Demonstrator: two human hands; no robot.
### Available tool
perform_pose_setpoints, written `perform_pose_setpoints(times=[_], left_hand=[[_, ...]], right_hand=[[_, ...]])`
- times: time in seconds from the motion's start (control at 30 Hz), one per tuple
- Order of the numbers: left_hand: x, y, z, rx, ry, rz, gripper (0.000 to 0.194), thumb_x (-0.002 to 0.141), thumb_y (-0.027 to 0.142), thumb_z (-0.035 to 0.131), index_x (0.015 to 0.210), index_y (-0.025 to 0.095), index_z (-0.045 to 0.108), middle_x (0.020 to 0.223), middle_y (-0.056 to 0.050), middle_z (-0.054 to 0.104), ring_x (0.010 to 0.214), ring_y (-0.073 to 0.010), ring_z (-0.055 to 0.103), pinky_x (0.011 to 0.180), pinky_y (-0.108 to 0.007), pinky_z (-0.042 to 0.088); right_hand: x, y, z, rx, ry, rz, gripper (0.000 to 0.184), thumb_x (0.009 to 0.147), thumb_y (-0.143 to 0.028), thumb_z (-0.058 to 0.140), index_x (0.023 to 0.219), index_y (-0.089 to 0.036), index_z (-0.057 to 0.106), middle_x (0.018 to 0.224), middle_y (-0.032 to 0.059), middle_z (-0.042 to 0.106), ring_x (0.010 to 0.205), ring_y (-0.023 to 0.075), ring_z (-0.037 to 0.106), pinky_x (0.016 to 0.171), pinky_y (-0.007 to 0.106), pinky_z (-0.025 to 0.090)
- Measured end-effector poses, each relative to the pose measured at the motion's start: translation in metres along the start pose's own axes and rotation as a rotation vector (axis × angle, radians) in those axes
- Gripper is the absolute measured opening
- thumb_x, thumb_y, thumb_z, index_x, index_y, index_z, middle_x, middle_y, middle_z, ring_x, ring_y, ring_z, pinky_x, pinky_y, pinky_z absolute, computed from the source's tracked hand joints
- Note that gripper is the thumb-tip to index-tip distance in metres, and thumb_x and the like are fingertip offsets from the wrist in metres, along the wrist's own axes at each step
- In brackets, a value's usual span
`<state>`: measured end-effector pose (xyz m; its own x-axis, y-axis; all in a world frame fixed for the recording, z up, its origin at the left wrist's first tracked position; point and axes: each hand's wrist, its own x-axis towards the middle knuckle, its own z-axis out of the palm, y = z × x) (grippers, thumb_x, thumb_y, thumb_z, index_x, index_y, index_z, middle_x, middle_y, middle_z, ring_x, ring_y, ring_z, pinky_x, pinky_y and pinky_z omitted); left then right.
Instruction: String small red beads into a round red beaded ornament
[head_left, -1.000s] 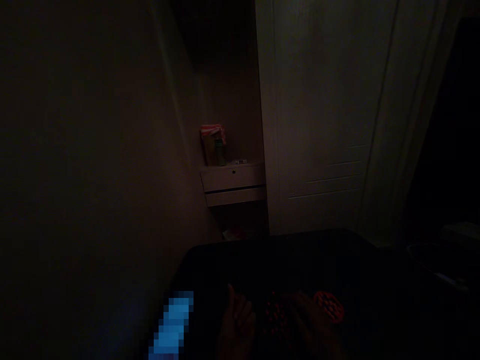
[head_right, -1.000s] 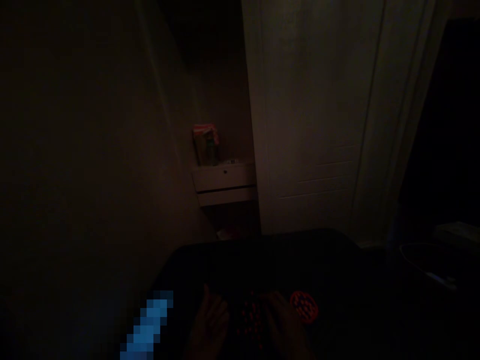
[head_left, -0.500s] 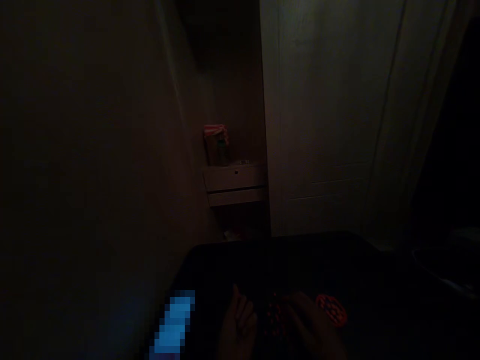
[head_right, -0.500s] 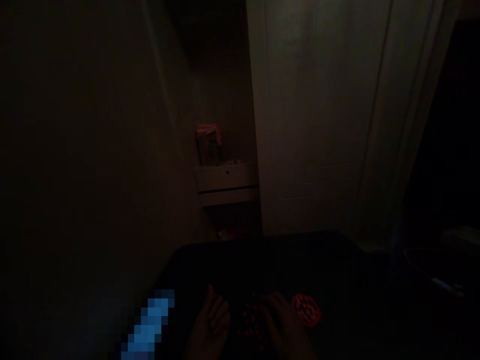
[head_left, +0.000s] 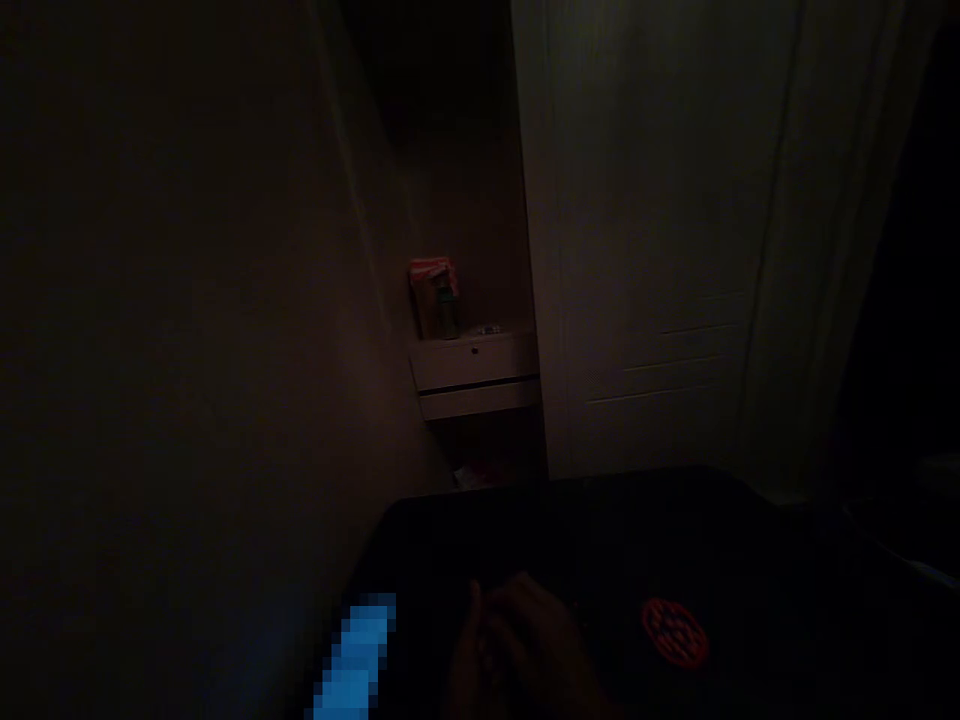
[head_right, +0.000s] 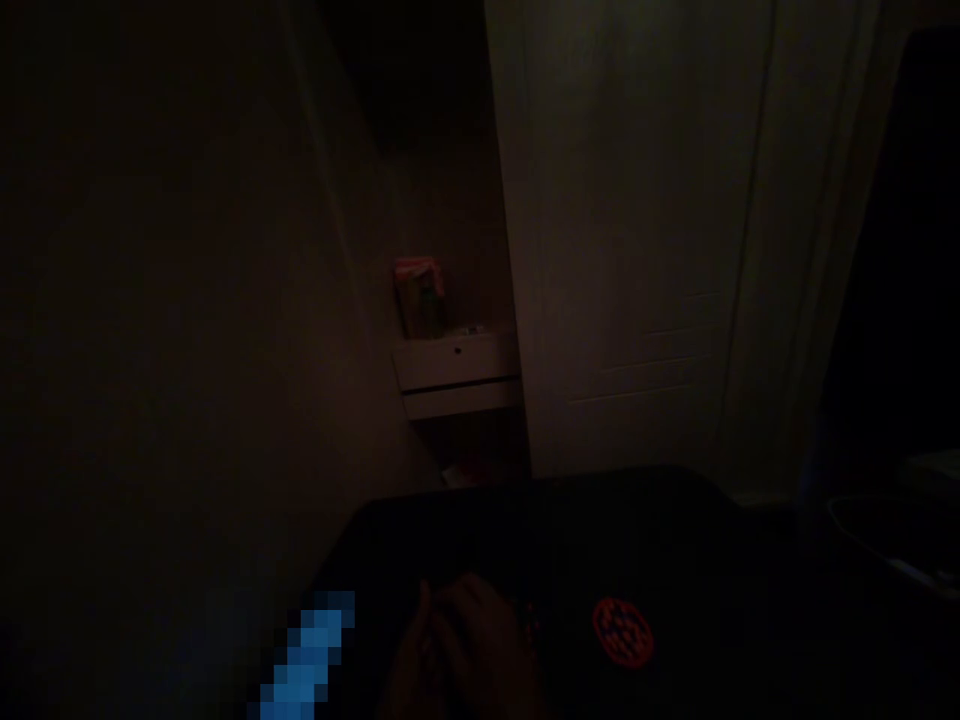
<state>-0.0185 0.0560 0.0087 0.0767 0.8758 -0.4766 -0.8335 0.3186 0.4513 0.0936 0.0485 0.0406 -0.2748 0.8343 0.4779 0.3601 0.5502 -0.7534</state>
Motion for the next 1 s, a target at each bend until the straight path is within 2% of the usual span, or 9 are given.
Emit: perform_pose_setpoints(times=[0.17, 0.33, 0.43, 0.57, 0.63, 0.73, 0.83, 1.0], left_hand=[[-0.001, 0.004, 0.001, 0.047, 0.089, -0.024, 0.04, 0.096, 0.039, 0.06, 0.062, 0.018, 0.058, 0.047, 0.002, 0.053, 0.035, -0.0093, 0.047, 0.035, -0.019, 0.032], [-0.002, 0.003, 0.001, 0.034, 0.042, -0.089, 0.037, 0.091, 0.039, 0.068, 0.063, 0.017, 0.059, 0.047, 0.002, 0.054, 0.038, -0.0097, 0.051, 0.037, -0.018, 0.036], [-0.006, 0.002, 0.005, -0.005, 0.041, -0.068, 0.037, 0.09, 0.033, 0.071, 0.059, 0.018, 0.055, 0.047, 0.003, 0.054, 0.039, -0.0084, 0.052, 0.039, -0.016, 0.038], [-0.01, 0.003, 0.013, -0.102, 0.014, -0.024, 0.047, 0.095, 0.03, 0.061, 0.053, 0.02, 0.044, 0.041, 0.006, 0.042, 0.032, -0.0064, 0.04, 0.033, -0.016, 0.029], [-0.01, 0.004, 0.015, -0.17, -0.067, -0.019, 0.046, 0.097, 0.028, 0.056, 0.053, 0.02, 0.043, 0.04, 0.007, 0.038, 0.03, -0.0057, 0.034, 0.031, -0.017, 0.024], [-0.011, 0.005, 0.015, -0.269, -0.176, -0.06, 0.044, 0.096, 0.025, 0.053, 0.053, 0.018, 0.045, 0.04, 0.008, 0.034, 0.029, -0.0051, 0.03, 0.031, -0.016, 0.018], [-0.012, 0.004, 0.014, -0.318, -0.197, -0.065, 0.042, 0.095, 0.022, 0.051, 0.054, 0.017, 0.046, 0.042, 0.006, 0.036, 0.03, -0.005, 0.031, 0.032, -0.016, 0.017], [-0.014, 0.003, 0.016, -0.32, -0.169, -0.057, 0.042, 0.095, 0.022, 0.051, 0.054, 0.018, 0.043, 0.043, 0.007, 0.035, 0.031, -0.0049, 0.031, 0.033, -0.016, 0.02]], right_hand=[[-0.003, 0.008, 0.012, -0.099, 0.099, -0.018, 0.019, 0.093, -0.007, 0.057, 0.091, -0.023, 0.068, 0.092, 0.0022, 0.07, 0.085, 0.0178, 0.069, 0.077, 0.025, 0.053], [-0.01, 0.009, 0.012, -0.126, 0.168, -0.135, 0.017, 0.094, -0.01, 0.057, 0.094, -0.024, 0.066, 0.09, 0.0026, 0.069, 0.083, 0.0183, 0.068, 0.074, 0.026, 0.052], [-0.012, 0.009, 0.012, -0.097, 0.197, -0.163, 0.015, 0.096, -0.014, 0.055, 0.093, -0.024, 0.065, 0.088, 0.0021, 0.07, 0.082, 0.0183, 0.068, 0.074, 0.026, 0.052], [-0.013, 0.018, 0.002, -0.06, 0.27, -0.018, 0.013, 0.096, -0.02, 0.055, 0.087, -0.023, 0.063, 0.084, 0.0015, 0.069, 0.078, 0.0179, 0.068, 0.071, 0.026, 0.051], [-0.014, 0.027, -0.01, -0.058, 0.348, 0.072, 0.017, 0.098, -0.027, 0.052, 0.085, -0.023, 0.063, 0.081, 0.0016, 0.068, 0.074, 0.0185, 0.067, 0.069, 0.026, 0.051], [-0.019, 0.042, -0.029, -0.06, 0.367, 0.16, 0.023, 0.1, -0.034, 0.049, 0.084, -0.024, 0.063, 0.08, 0.0019, 0.068, 0.073, 0.0193, 0.067, 0.068, 0.027, 0.051], [-0.025, 0.054, -0.039, -0.096, 0.354, 0.196, 0.02, 0.098, -0.034, 0.05, 0.089, -0.024, 0.066, 0.086, 0.0037, 0.07, 0.081, 0.0214, 0.068, 0.074, 0.03, 0.051], [-0.027, 0.062, -0.037, -0.206, 0.266, 0.192, 0.021, 0.094, -0.026, 0.051, 0.088, -0.022, 0.07, 0.09, 0.0068, 0.069, 0.085, 0.0237, 0.068, 0.077, 0.033, 0.052]])
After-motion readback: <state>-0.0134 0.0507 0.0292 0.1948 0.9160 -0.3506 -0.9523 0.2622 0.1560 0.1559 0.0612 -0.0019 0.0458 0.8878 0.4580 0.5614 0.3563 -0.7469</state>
